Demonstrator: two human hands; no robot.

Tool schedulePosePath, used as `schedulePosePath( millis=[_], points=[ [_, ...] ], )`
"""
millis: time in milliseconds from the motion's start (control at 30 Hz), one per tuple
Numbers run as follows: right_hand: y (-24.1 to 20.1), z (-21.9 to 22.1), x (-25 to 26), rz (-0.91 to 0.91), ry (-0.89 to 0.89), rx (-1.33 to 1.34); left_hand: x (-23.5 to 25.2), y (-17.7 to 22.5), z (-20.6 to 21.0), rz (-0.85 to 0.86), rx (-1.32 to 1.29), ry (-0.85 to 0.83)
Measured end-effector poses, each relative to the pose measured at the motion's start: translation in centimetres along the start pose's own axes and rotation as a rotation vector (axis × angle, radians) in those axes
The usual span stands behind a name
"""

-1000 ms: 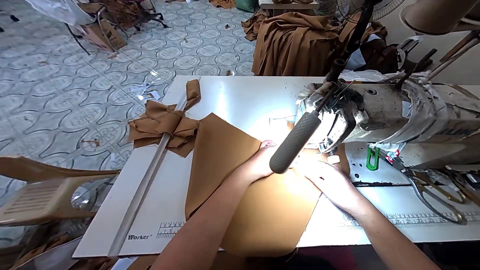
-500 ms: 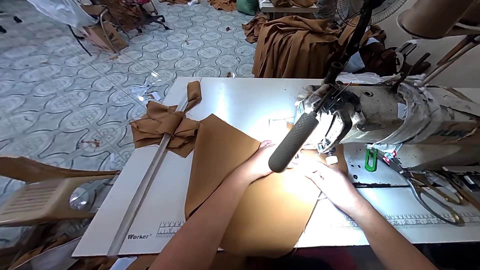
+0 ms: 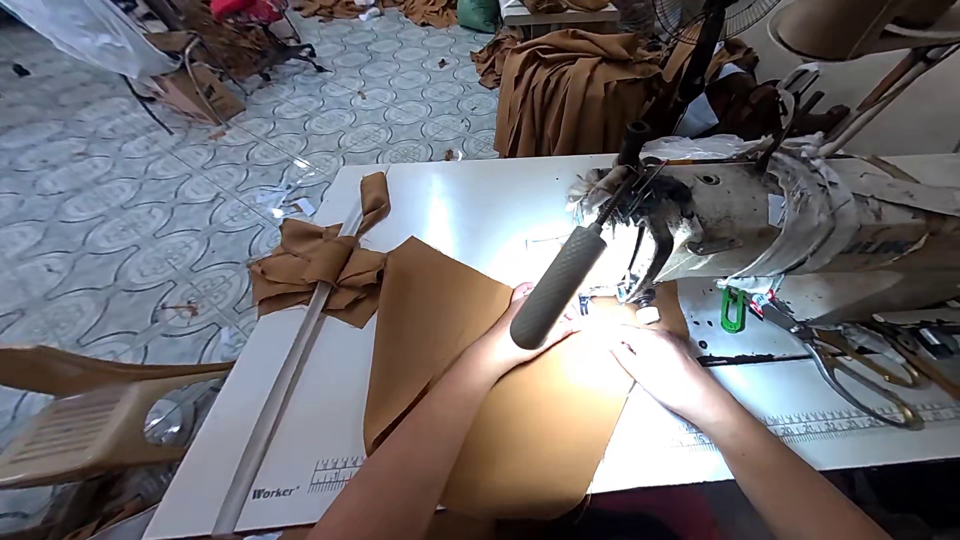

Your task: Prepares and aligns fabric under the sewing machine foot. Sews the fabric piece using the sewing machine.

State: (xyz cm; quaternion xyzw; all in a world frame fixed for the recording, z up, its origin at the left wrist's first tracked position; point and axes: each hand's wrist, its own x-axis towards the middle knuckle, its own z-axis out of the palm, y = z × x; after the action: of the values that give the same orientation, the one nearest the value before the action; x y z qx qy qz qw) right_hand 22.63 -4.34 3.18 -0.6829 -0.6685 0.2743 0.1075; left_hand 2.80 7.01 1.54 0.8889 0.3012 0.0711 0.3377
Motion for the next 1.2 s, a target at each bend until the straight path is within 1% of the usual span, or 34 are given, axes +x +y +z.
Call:
schedulePosePath(
  millis=[33,67,100,167,233,267,333,367,400,433,467,500,533,567,600,633,700,733,767,800,833,867,900,967,1033,1100,1133,1200],
  points=[
    [-0.4,-0.3,0.1,0.042,-0.03,-0.036,0.0,-0.1,0.6,0.033,0.049,0.045],
    [-0.8,-0.5,0.1,0.076,-0.053,-0.075,0.2,-0.9,1.8,0.123,0.075,0.174],
    [-1.1,-0.6,0.2,0.089,-0.052,-0.104,0.4,-1.2,2.5,0.17,0.09,0.241],
    [-1.6,-0.6,-0.1,0.08,-0.005,-0.135,0.6,-0.6,2.4,0.156,0.12,0.232],
    [-1.9,-0.2,-0.3,0.102,0.008,-0.188,0.6,0.0,2.6,0.16,0.161,0.286],
    [-2.0,0.3,-0.4,0.071,0.078,-0.229,0.5,0.3,2.9,0.169,0.211,0.326],
    [-1.4,1.3,-0.2,-0.089,0.263,-0.373,0.1,1.2,3.5,0.192,0.369,0.4],
    [-1.2,1.2,0.0,-0.197,0.303,-0.428,-0.3,1.9,4.0,0.172,0.437,0.408],
    [-0.7,0.8,0.3,-0.338,0.321,-0.457,-0.8,2.9,4.6,0.114,0.484,0.399],
    [0.2,0.2,0.9,-0.472,0.296,-0.458,-1.4,4.0,5.1,0.014,0.489,0.345],
    [1.1,-0.5,1.5,-0.553,0.209,-0.403,-2.0,4.8,5.7,-0.088,0.457,0.271],
    [2.0,-1.1,2.1,-0.581,0.107,-0.333,-2.6,5.1,6.3,-0.166,0.4,0.21],
    [2.7,-1.6,2.5,-0.55,0.018,-0.297,-3.0,5.0,6.7,-0.201,0.354,0.189],
    [3.1,-1.9,2.6,-0.499,-0.045,-0.3,-3.2,4.6,6.8,-0.199,0.329,0.181],
    [2.8,-2.2,2.3,-0.426,-0.107,-0.314,-3.4,3.9,6.4,-0.158,0.324,0.172],
    [2.2,-2.3,1.7,-0.368,-0.125,-0.358,-3.4,3.1,5.8,-0.091,0.332,0.15],
    [1.2,-2.0,0.3,-0.381,-0.061,-0.455,-3.3,0.9,4.6,0.124,0.369,0.146],
    [0.7,-2.2,-0.1,-0.37,-0.058,-0.455,-3.1,-0.2,4.2,0.237,0.394,0.168],
    [0.4,-2.7,-0.3,-0.343,-0.073,-0.405,-2.9,-0.9,3.7,0.301,0.398,0.187],
    [0.7,-2.9,-0.1,-0.355,0.0,-0.325,-2.8,-0.9,3.5,0.311,0.377,0.205],
    [1.2,-2.8,0.3,-0.393,0.113,-0.249,-2.8,-0.5,3.6,0.274,0.339,0.235],
    [1.7,-2.6,1.1,-0.428,0.233,-0.185,-2.8,0.3,3.9,0.201,0.294,0.267],
    [1.8,-2.7,1.9,-0.402,0.258,-0.111,-2.7,0.9,4.4,0.124,0.256,0.296],
    [2.0,-2.3,3.7,-0.351,0.248,-0.051,-2.6,1.3,5.3,0.039,0.228,0.333],
    [1.5,-1.7,4.9,-0.246,0.184,-0.03,-2.6,1.2,5.4,0.017,0.212,0.319],
    [0.1,-1.8,4.9,-0.126,0.124,-0.017,-2.6,0.9,5.1,0.022,0.195,0.292],
    [-0.3,-2.0,4.8,-0.103,0.098,-0.018,-2.5,0.8,5.0,0.022,0.188,0.275],
    [-0.2,-2.1,4.7,-0.114,0.098,-0.046,-2.4,0.5,4.6,0.029,0.178,0.261]
  ],
)
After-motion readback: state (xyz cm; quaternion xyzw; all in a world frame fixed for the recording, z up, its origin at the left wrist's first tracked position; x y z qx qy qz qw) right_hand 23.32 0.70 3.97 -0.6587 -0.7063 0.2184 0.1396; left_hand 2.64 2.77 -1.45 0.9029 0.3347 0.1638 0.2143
